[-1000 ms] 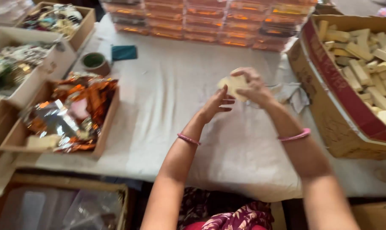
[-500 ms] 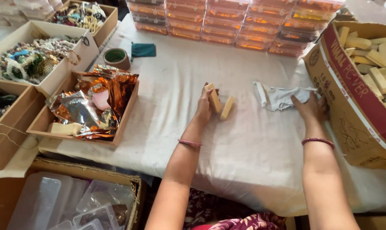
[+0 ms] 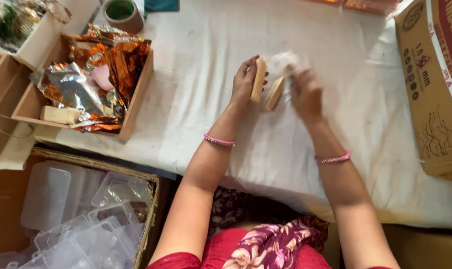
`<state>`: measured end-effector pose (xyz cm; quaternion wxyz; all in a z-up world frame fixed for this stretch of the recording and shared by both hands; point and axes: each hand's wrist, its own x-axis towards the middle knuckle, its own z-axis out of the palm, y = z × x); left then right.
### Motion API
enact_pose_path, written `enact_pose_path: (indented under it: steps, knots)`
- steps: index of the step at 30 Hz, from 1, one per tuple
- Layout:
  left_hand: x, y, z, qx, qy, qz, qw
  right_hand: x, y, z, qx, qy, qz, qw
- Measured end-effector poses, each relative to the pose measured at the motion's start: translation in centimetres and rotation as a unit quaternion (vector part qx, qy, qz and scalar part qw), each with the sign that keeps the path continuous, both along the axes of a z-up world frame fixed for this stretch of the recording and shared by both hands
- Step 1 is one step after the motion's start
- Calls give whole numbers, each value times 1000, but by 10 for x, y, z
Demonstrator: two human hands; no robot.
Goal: The person wraps a small wooden block in orange foil and places it into a clear plastic container. They then pick up two more wooden blocks from a cardboard box and wipe them with a white cloth.
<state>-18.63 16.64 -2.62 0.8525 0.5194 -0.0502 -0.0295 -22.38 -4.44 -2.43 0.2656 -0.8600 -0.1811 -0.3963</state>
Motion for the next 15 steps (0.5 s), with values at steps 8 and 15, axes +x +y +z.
enact_pose_path:
  steps: [8,15]
  knots:
    - [-9,2,13,-69,-31,-131,989,-44,62,61,-148,-73,65,984]
    - [4,12,9,-104,12,-114,988,-50,71,36,-159,-66,152,973]
